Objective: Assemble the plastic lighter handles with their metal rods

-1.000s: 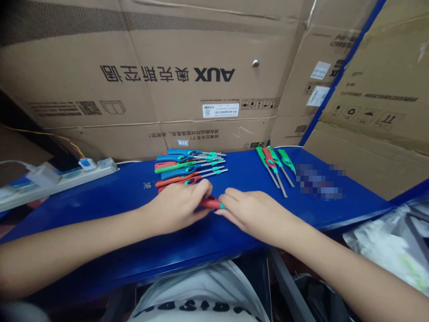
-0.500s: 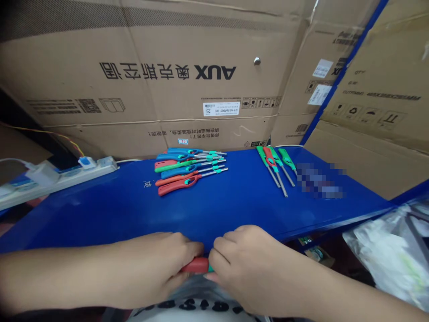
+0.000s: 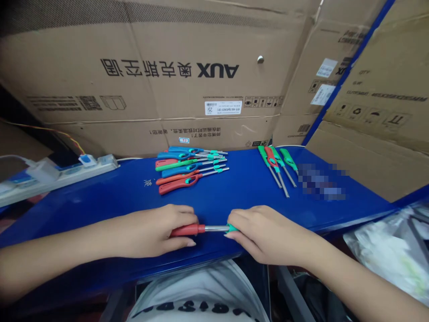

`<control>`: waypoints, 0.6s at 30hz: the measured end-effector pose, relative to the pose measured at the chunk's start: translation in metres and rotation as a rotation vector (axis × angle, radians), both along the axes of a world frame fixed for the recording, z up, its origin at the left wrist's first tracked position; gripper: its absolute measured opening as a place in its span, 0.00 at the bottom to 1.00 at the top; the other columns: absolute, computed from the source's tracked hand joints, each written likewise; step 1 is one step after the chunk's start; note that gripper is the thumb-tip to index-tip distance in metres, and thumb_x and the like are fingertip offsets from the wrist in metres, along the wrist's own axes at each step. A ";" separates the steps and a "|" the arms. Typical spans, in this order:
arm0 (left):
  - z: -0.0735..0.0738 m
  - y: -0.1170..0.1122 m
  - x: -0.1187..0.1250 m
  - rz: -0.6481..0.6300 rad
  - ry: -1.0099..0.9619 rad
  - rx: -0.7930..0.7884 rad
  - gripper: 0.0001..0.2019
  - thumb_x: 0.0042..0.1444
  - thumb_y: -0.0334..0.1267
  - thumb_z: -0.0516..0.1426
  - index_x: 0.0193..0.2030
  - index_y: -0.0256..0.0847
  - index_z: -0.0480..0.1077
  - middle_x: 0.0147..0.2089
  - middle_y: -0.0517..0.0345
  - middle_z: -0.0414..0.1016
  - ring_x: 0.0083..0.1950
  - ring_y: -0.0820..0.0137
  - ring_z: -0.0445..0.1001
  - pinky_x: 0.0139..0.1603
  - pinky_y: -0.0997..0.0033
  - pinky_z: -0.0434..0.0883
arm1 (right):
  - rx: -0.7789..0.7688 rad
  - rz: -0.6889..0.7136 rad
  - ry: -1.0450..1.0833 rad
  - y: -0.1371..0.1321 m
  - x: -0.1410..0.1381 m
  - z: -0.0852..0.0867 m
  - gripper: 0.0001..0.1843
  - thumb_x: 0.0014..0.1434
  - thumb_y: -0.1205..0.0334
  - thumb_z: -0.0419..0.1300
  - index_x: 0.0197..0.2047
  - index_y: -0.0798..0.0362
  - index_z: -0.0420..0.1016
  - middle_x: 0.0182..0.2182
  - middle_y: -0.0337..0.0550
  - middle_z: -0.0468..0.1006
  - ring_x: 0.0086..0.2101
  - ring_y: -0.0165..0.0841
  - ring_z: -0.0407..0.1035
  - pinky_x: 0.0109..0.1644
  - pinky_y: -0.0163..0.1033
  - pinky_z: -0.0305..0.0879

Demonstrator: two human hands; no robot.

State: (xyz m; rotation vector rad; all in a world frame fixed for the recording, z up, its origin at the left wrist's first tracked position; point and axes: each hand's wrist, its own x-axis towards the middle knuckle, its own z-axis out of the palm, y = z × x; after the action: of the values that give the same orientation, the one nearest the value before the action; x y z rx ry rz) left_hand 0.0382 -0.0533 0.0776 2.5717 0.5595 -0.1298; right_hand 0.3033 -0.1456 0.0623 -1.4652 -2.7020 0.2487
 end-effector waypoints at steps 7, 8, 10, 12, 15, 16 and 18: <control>-0.005 0.050 -0.007 0.092 -0.012 0.131 0.07 0.59 0.40 0.59 0.43 0.42 0.74 0.38 0.57 0.75 0.35 0.68 0.72 0.33 0.71 0.63 | 0.047 -0.173 0.270 0.034 0.047 -0.014 0.22 0.71 0.46 0.46 0.52 0.49 0.73 0.47 0.49 0.79 0.45 0.40 0.74 0.50 0.46 0.69; -0.003 0.060 -0.009 0.109 -0.033 0.143 0.09 0.60 0.42 0.59 0.44 0.43 0.74 0.38 0.58 0.76 0.35 0.68 0.72 0.33 0.72 0.63 | 0.107 -0.282 0.311 0.043 0.059 -0.017 0.25 0.71 0.45 0.43 0.56 0.49 0.72 0.50 0.51 0.78 0.48 0.42 0.74 0.53 0.48 0.69; 0.002 0.081 -0.012 0.171 -0.096 0.202 0.13 0.60 0.46 0.58 0.49 0.44 0.75 0.39 0.58 0.77 0.36 0.67 0.73 0.33 0.73 0.63 | 0.264 -0.630 0.214 0.061 0.082 -0.025 0.26 0.71 0.46 0.41 0.55 0.51 0.72 0.49 0.55 0.78 0.49 0.46 0.73 0.54 0.52 0.68; 0.005 0.104 -0.014 0.268 -0.136 0.285 0.19 0.61 0.51 0.56 0.52 0.43 0.75 0.38 0.57 0.78 0.35 0.67 0.73 0.34 0.72 0.63 | 0.293 -0.910 -0.011 0.080 0.103 -0.033 0.27 0.68 0.44 0.45 0.53 0.58 0.72 0.51 0.64 0.76 0.48 0.53 0.73 0.49 0.53 0.69; 0.000 0.140 -0.016 0.412 -0.159 0.344 0.24 0.61 0.56 0.55 0.52 0.38 0.74 0.40 0.53 0.79 0.38 0.64 0.74 0.39 0.70 0.66 | 0.181 -1.044 -0.154 0.105 0.128 -0.044 0.27 0.68 0.47 0.46 0.52 0.62 0.71 0.50 0.68 0.75 0.46 0.54 0.74 0.44 0.52 0.69; -0.004 0.152 -0.017 0.423 -0.146 0.358 0.25 0.60 0.56 0.55 0.53 0.37 0.74 0.43 0.51 0.79 0.40 0.63 0.75 0.41 0.69 0.67 | 0.160 -1.056 -0.160 0.112 0.134 -0.048 0.25 0.68 0.49 0.47 0.52 0.62 0.71 0.48 0.68 0.76 0.46 0.54 0.74 0.43 0.51 0.69; -0.014 0.171 -0.019 0.382 -0.135 0.403 0.28 0.57 0.55 0.58 0.57 0.36 0.71 0.49 0.46 0.76 0.46 0.60 0.74 0.47 0.66 0.69 | 0.143 -1.069 -0.113 0.123 0.144 -0.053 0.20 0.67 0.54 0.50 0.48 0.61 0.73 0.42 0.66 0.79 0.43 0.52 0.75 0.41 0.49 0.68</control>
State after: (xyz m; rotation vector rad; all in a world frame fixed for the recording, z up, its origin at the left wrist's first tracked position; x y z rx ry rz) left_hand 0.0195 0.1179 0.0632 2.7621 1.1036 0.3156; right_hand 0.4471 -0.0230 0.0098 -2.6015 -1.5695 -0.0934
